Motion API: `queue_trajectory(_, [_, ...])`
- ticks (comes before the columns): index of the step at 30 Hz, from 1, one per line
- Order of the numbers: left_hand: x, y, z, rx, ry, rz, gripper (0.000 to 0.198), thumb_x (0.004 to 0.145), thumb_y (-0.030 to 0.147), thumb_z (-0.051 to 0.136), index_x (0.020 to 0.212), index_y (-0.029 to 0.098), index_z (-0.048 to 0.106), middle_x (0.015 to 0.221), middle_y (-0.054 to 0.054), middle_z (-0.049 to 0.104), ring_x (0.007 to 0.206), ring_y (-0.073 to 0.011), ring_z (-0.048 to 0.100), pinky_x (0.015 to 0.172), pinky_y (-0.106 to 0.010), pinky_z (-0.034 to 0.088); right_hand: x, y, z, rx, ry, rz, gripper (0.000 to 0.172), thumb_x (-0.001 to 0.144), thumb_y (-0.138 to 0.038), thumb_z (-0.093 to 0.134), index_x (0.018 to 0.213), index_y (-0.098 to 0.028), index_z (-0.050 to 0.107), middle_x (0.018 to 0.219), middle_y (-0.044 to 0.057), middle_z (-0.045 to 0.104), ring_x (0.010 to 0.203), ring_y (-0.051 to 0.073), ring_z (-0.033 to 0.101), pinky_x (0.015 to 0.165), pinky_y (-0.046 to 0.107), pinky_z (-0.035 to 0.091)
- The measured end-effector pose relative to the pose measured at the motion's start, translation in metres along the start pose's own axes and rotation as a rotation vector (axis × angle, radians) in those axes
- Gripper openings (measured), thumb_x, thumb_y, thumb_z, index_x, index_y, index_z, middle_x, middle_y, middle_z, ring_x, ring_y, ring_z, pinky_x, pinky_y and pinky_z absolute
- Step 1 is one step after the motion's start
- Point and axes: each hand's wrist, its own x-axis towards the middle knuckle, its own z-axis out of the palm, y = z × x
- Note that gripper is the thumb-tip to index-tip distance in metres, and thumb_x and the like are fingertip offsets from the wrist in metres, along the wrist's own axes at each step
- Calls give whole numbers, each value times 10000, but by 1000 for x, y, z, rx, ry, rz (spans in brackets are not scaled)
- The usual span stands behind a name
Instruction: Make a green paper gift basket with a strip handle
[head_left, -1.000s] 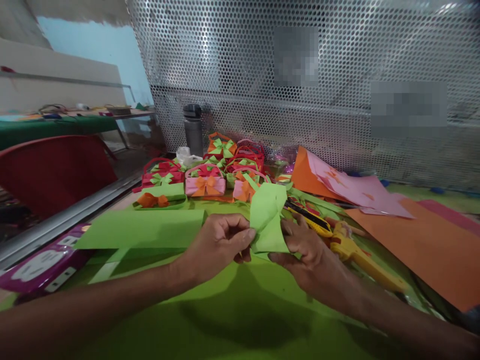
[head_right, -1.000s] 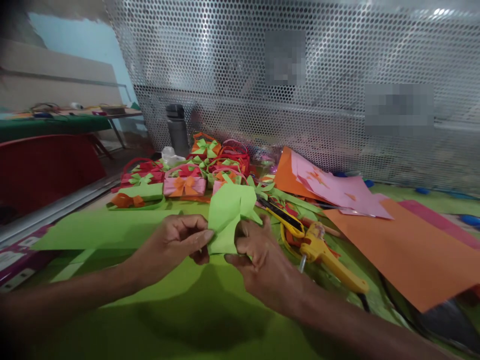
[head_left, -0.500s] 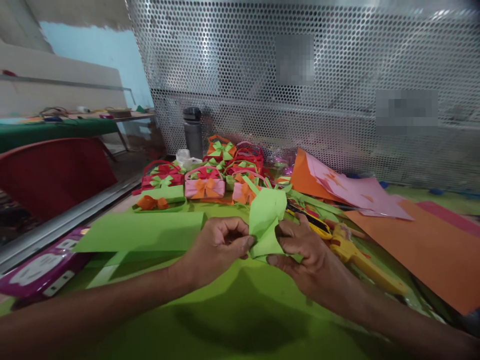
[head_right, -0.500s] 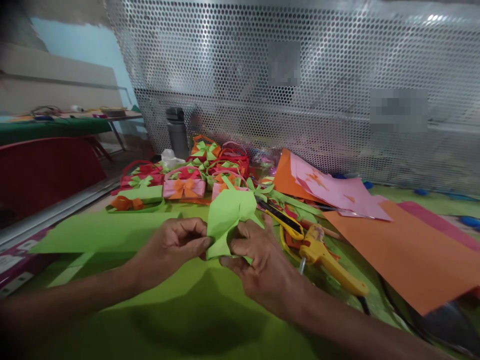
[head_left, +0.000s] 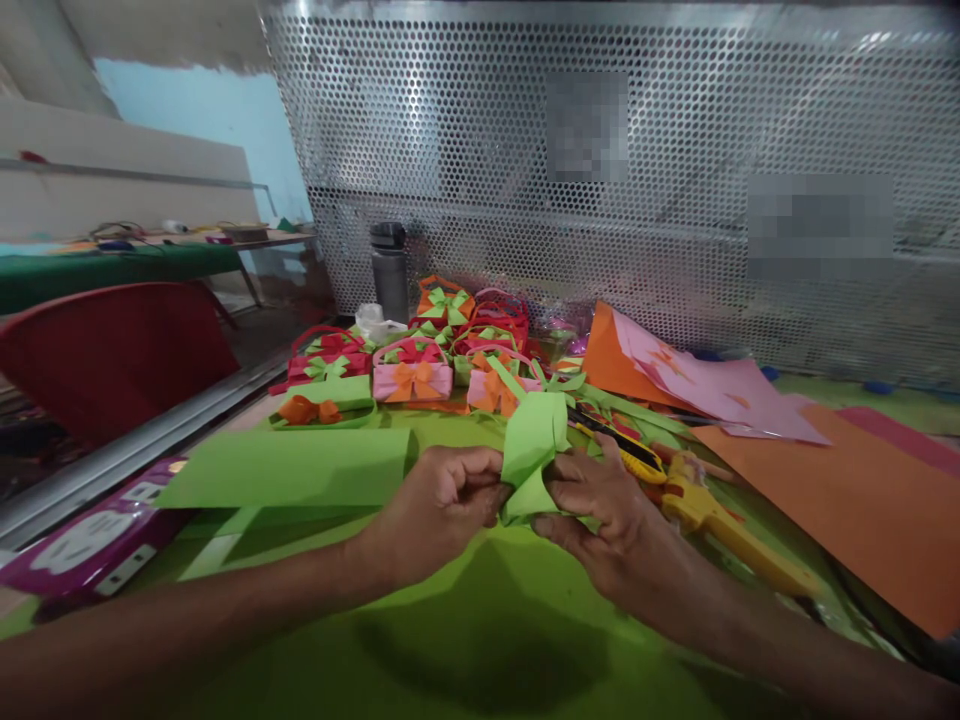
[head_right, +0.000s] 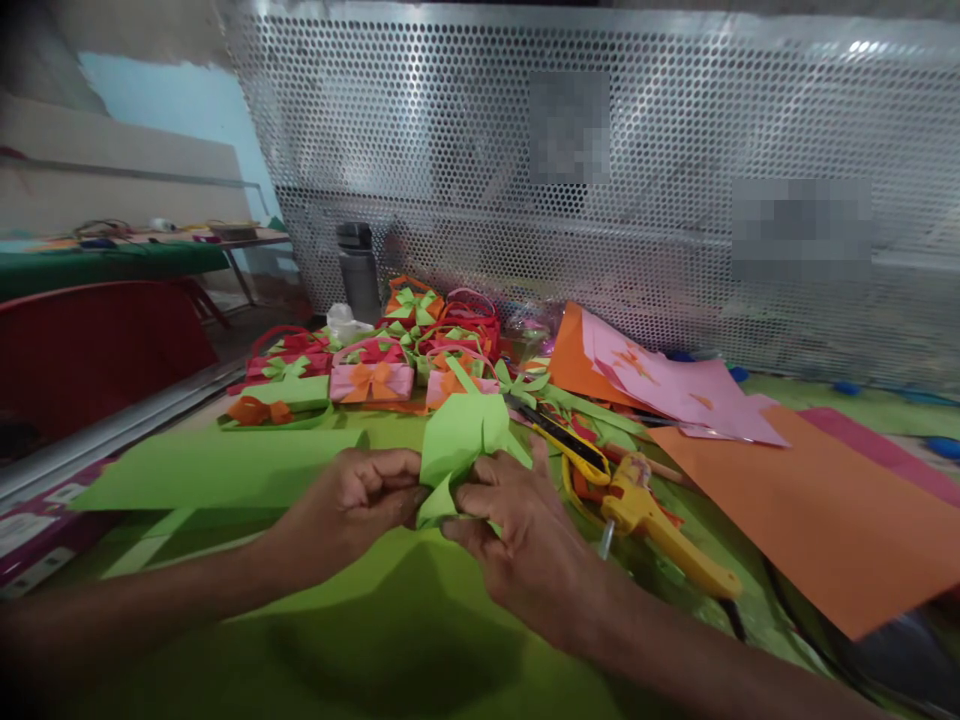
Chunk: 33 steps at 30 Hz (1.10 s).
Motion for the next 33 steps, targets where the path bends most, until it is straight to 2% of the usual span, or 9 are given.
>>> queue_trajectory(5, [-3, 0, 1, 75, -10, 31, 160, 752, 79, 482, 792, 129, 629, 705, -4, 620, 671, -120, 545, 600, -192, 408, -1, -1, 1, 16, 86, 31, 241, 797, -146, 571, 594, -185, 448, 657, -56, 485, 713, 127, 495, 966, 529, 112])
queue_trajectory(9, [-4, 2, 2, 160, 22, 40, 148, 736, 69, 470, 740, 129, 606, 651, 7, 581, 629, -117, 524, 558, -189, 392, -1, -3, 2, 62, 105, 15, 201, 797, -209, 589, 619, -202, 496, 680, -38, 533, 728, 153, 510, 936, 512, 187])
queue_trajectory(14, [-6, 6, 4, 234, 23, 74, 196, 739, 65, 451, 768, 128, 634, 616, 23, 543, 556, -87, 458, 507, -173, 343, -2, -4, 2, 117, 207, -2, 37, 786, -220, 603, 759, -242, 591, 670, -22, 590, 716, 174, 547, 858, 428, 319])
queue_trajectory(21, [-6, 7, 6, 278, 22, 114, 219, 748, 62, 446, 758, 130, 654, 597, 28, 535, 550, -81, 441, 498, -162, 337, -2, -6, -1, 36, 211, -8, 125, 784, -192, 573, 664, -228, 582, 590, -37, 568, 630, 149, 537, 820, 390, 356])
queue_trajectory(25, [-7, 6, 4, 275, 8, 104, 227, 760, 63, 445, 785, 128, 661, 621, 25, 550, 561, -80, 435, 506, -168, 332, -2, -5, 0, 26, 231, -20, 103, 766, -158, 560, 719, -237, 606, 604, -40, 570, 644, 148, 537, 883, 439, 300])
queue_trajectory(29, [-6, 2, 1, 134, -23, 61, 164, 797, 179, 506, 854, 123, 649, 705, -3, 592, 627, -102, 480, 555, -189, 370, -1, -6, 3, 41, 220, 9, 127, 748, -129, 553, 724, -244, 603, 658, -36, 607, 689, 155, 556, 954, 477, 218])
queue_trajectory(33, [0, -3, -3, 43, -8, 9, 191, 708, 248, 649, 837, 108, 640, 748, -29, 627, 688, -133, 538, 623, -220, 417, 0, -6, 6, 50, 218, 40, 125, 739, -119, 556, 686, -232, 567, 673, -36, 609, 711, 161, 561, 991, 510, 137])
